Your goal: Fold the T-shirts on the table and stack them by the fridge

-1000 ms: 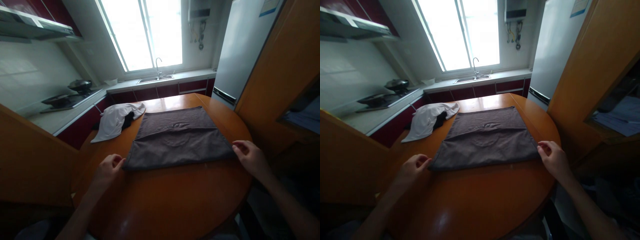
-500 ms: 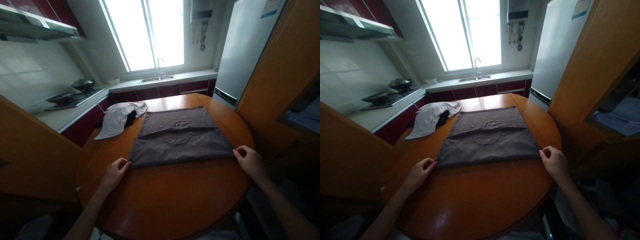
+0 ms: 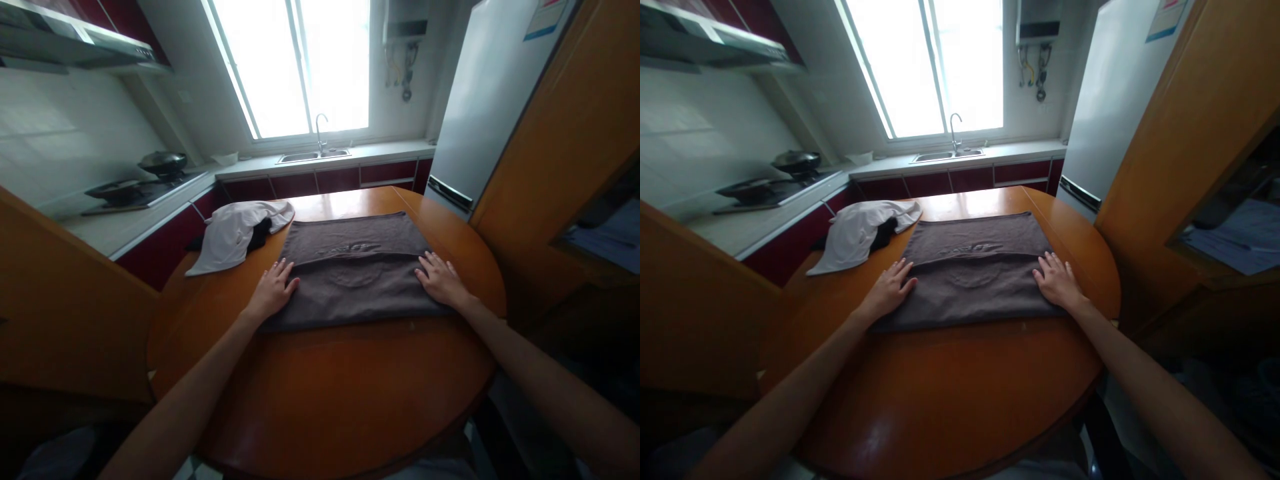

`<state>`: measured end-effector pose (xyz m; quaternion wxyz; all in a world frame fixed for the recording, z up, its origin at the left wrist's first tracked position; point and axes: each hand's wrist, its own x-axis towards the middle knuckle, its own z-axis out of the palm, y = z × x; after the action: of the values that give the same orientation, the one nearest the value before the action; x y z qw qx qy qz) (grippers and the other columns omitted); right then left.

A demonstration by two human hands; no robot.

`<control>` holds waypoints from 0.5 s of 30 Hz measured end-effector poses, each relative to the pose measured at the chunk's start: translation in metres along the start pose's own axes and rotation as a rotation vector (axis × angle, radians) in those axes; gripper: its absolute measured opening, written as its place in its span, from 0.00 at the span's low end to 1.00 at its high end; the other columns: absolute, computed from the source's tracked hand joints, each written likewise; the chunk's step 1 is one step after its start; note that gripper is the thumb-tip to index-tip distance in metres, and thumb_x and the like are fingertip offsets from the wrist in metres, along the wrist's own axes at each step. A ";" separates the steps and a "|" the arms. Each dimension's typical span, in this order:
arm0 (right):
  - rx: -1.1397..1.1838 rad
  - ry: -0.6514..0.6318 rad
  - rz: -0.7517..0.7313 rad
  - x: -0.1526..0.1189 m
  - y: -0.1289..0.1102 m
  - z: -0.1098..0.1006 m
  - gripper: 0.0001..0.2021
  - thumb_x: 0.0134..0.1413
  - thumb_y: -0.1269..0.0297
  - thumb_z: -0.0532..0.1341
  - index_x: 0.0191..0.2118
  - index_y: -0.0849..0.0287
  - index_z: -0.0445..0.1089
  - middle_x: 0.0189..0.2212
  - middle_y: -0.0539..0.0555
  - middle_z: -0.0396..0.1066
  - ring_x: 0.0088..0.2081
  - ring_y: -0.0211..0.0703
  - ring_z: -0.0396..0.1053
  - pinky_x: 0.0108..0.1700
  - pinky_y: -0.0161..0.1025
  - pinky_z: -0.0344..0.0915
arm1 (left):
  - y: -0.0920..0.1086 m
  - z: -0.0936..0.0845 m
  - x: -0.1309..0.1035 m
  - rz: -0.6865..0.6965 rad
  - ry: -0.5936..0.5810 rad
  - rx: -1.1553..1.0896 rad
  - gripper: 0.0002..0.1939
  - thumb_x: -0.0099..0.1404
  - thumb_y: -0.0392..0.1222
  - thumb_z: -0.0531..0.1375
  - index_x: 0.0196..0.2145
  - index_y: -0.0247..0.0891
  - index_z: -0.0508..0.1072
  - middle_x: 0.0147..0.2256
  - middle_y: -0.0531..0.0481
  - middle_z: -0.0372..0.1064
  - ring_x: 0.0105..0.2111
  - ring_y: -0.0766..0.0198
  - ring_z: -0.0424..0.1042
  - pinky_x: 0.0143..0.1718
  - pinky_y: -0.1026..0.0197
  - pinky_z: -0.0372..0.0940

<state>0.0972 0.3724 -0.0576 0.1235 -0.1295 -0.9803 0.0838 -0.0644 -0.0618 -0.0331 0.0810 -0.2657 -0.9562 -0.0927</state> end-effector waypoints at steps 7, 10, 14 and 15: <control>-0.063 0.008 0.035 0.000 0.007 0.008 0.29 0.70 0.54 0.44 0.66 0.66 0.62 0.70 0.66 0.54 0.71 0.59 0.49 0.68 0.64 0.47 | -0.010 0.000 -0.002 -0.029 0.002 0.117 0.30 0.75 0.55 0.45 0.67 0.36 0.63 0.69 0.37 0.52 0.70 0.42 0.49 0.67 0.32 0.43; -0.071 0.155 -0.028 -0.006 -0.023 -0.005 0.27 0.69 0.60 0.46 0.65 0.68 0.64 0.68 0.68 0.56 0.70 0.60 0.49 0.69 0.63 0.46 | 0.022 -0.007 -0.008 0.064 0.077 0.065 0.30 0.76 0.53 0.44 0.68 0.36 0.60 0.70 0.38 0.52 0.70 0.47 0.49 0.69 0.38 0.45; 0.024 0.129 -0.334 -0.020 -0.076 -0.009 0.27 0.72 0.58 0.44 0.68 0.64 0.60 0.70 0.62 0.53 0.72 0.52 0.47 0.71 0.55 0.46 | 0.064 0.002 -0.025 0.265 -0.054 -0.046 0.32 0.76 0.58 0.46 0.71 0.42 0.55 0.72 0.44 0.46 0.72 0.51 0.45 0.70 0.41 0.44; 0.039 0.090 -0.397 -0.024 -0.087 -0.007 0.28 0.72 0.56 0.44 0.69 0.63 0.59 0.71 0.61 0.52 0.72 0.51 0.46 0.71 0.55 0.46 | 0.070 0.006 -0.029 0.290 -0.096 -0.054 0.32 0.76 0.59 0.46 0.71 0.43 0.56 0.72 0.45 0.45 0.72 0.51 0.44 0.70 0.41 0.44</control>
<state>0.1016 0.2838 -0.0391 0.1835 0.0653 -0.9783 0.0709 -0.0037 -0.0162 -0.0351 0.0404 -0.4074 -0.9076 -0.0930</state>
